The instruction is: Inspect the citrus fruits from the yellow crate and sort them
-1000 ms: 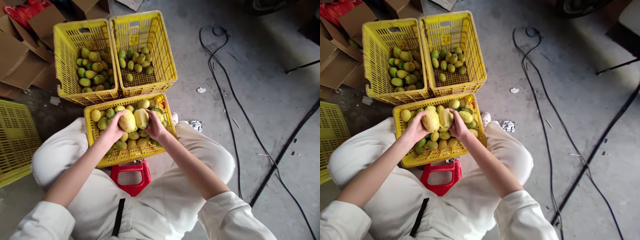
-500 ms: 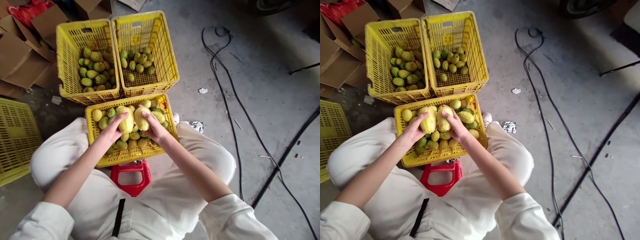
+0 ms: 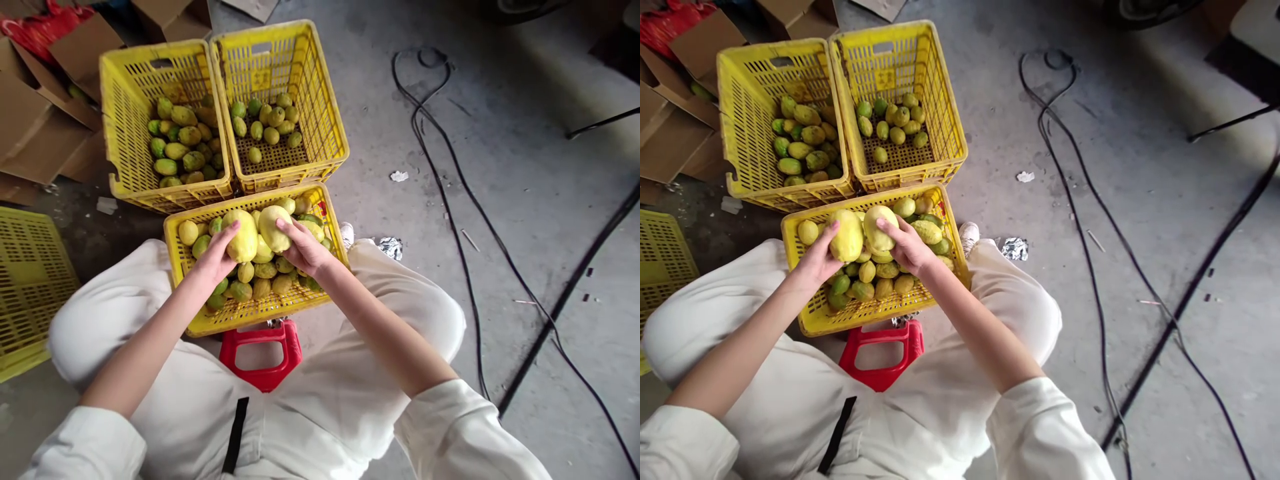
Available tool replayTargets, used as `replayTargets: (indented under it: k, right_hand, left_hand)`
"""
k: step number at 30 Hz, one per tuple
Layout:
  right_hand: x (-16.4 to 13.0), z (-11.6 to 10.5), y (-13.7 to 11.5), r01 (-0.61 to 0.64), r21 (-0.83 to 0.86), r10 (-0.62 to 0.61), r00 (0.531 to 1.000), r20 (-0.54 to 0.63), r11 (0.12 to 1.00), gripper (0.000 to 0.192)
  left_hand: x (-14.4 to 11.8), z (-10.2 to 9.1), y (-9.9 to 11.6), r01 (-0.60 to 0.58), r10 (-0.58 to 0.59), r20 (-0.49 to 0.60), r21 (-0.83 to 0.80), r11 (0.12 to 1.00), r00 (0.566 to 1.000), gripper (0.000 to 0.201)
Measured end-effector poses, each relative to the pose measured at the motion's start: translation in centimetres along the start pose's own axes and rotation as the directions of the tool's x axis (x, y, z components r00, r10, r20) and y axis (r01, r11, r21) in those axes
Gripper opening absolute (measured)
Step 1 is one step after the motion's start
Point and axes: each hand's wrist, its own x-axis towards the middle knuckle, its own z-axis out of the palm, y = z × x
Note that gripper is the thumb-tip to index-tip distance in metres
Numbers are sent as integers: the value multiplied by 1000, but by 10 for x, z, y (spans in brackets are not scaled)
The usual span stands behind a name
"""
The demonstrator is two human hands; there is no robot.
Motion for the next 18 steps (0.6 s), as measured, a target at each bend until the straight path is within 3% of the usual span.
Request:
replayTargets:
  k: [6, 12, 15, 18]
  right_hand:
    - [6, 2, 4, 6, -10, -6, 998, -61, 1000, 49]
    - [15, -8, -4, -56, 57, 61, 994, -85, 997, 26]
    - [10, -9, -7, -29, -6, 29, 996, -90, 1000, 37]
    - [5, -5, -8, 8, -39, -10, 999, -37, 999, 48]
  left_hand:
    - [-5, 8, -3, 19, -19, 20, 37, 999, 1000, 29]
    - [-1, 1, 5, 32, -31, -33, 22, 999, 999, 20]
    - [0, -5, 5, -49, 46, 34, 65, 997, 998, 23]
    - [-2, -6, 5, -41, 39, 36, 52, 998, 999, 32]
